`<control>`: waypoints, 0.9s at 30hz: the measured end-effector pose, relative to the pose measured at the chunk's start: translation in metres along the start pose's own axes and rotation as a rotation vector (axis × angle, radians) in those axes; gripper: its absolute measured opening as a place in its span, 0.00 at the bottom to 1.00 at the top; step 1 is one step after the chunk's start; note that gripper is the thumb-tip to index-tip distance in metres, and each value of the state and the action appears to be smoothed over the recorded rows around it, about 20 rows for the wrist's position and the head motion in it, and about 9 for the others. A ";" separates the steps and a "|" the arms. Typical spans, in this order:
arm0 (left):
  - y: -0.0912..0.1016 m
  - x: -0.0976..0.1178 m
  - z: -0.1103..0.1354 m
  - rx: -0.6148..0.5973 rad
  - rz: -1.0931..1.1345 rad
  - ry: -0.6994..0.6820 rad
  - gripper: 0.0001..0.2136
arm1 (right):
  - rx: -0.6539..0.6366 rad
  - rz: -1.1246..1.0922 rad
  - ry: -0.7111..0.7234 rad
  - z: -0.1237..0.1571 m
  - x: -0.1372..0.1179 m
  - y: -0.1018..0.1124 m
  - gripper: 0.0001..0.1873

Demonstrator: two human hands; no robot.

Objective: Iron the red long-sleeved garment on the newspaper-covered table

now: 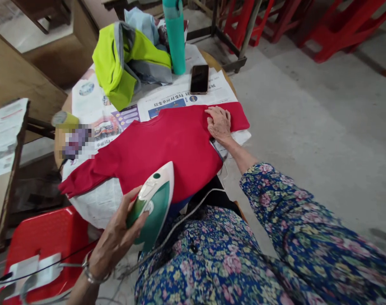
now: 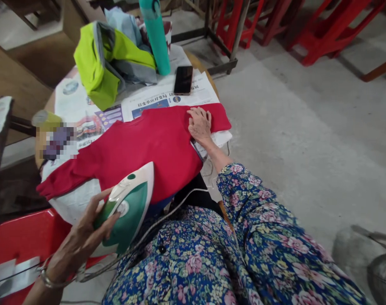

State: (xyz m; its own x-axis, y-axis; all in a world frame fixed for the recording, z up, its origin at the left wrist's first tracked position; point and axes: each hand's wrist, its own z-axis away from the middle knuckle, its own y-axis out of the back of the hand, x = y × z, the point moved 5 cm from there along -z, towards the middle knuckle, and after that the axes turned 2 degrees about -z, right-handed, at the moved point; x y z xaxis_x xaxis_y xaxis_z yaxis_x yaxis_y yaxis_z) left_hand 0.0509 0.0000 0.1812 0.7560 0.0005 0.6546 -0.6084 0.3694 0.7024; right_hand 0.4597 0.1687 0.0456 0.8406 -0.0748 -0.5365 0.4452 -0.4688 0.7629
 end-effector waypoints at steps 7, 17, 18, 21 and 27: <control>0.023 -0.038 0.001 0.205 0.114 0.180 0.41 | 0.009 -0.024 -0.004 0.001 0.002 0.001 0.27; 0.046 0.003 -0.068 0.321 0.195 0.221 0.42 | -0.068 0.038 -0.015 0.001 -0.003 0.004 0.29; 0.045 0.007 -0.077 0.318 0.210 0.194 0.41 | -0.084 0.052 -0.023 0.001 -0.003 0.004 0.29; 0.042 0.015 -0.101 0.282 0.245 0.100 0.39 | -0.106 0.057 -0.049 0.000 -0.005 0.005 0.28; 0.028 0.037 -0.122 0.102 0.229 -0.159 0.33 | -0.074 0.018 -0.039 0.000 -0.002 0.001 0.27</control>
State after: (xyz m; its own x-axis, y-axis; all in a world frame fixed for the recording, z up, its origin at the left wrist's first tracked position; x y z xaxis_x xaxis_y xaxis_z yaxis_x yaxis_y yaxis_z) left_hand 0.0912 0.1237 0.1913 0.5534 -0.0759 0.8295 -0.7863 0.2809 0.5503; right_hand 0.4588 0.1689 0.0474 0.8365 -0.1178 -0.5351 0.4530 -0.4008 0.7963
